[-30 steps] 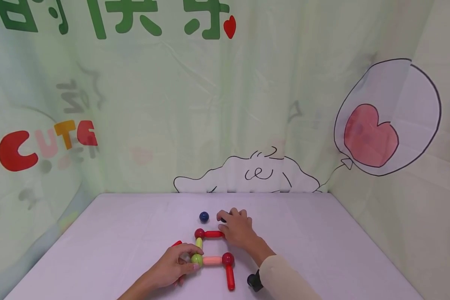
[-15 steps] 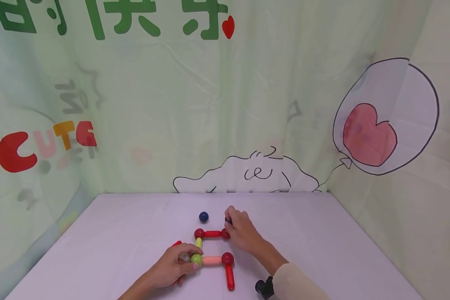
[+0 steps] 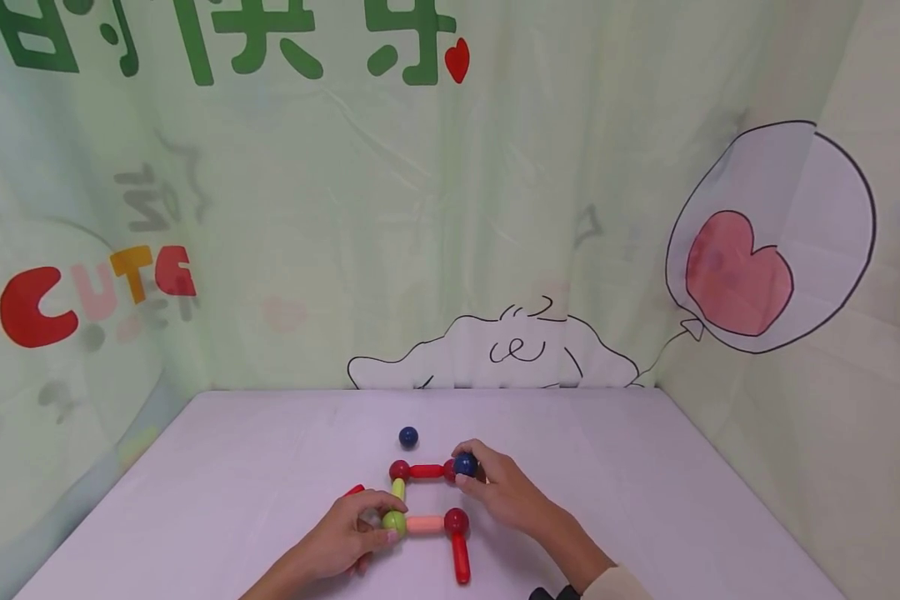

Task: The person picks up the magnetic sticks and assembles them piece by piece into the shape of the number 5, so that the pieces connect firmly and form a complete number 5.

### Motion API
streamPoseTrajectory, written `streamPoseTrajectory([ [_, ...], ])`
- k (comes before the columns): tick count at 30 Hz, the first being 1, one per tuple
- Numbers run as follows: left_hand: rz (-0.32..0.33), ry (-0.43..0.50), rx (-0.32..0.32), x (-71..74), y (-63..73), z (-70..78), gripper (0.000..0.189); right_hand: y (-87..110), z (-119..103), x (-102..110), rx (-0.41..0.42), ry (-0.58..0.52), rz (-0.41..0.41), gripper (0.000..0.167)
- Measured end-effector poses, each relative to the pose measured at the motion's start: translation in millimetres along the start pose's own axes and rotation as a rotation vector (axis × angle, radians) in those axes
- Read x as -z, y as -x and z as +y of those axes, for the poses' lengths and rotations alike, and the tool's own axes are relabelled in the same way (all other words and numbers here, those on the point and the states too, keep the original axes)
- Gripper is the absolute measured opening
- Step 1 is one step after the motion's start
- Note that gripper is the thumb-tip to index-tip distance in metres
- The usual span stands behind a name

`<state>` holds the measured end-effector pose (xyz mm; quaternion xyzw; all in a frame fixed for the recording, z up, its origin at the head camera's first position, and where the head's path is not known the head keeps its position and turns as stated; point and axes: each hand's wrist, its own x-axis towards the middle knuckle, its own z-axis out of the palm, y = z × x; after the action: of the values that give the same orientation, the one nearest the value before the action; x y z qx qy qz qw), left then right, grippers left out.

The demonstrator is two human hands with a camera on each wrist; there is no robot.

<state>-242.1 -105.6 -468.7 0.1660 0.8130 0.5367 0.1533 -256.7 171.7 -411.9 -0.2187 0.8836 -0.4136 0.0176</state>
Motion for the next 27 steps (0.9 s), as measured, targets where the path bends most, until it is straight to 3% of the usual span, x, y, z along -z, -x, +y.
streamPoseTrajectory([
  [5, -0.003, 0.001, -0.008, 0.2, 0.5, 0.3, 0.029, 8.7, -2.3, 4.9, -0.022, -0.013, -0.019, 0.034],
  [11, -0.005, 0.001, -0.01, -0.5, 0.3, -0.9, 0.03, 17.9, -6.5, 6.7, -0.03, -0.038, -0.096, 0.039],
  [21, -0.001, 0.007, -0.034, 0.9, -0.1, -0.9, 0.029, 30.0, -10.6, 5.4, -0.052, -0.065, -0.244, 0.034],
  [27, -0.005, -0.002, -0.028, 0.0, 0.6, 1.2, 0.03, 35.3, -6.5, 1.3, -0.025, -0.112, -0.289, 0.033],
])
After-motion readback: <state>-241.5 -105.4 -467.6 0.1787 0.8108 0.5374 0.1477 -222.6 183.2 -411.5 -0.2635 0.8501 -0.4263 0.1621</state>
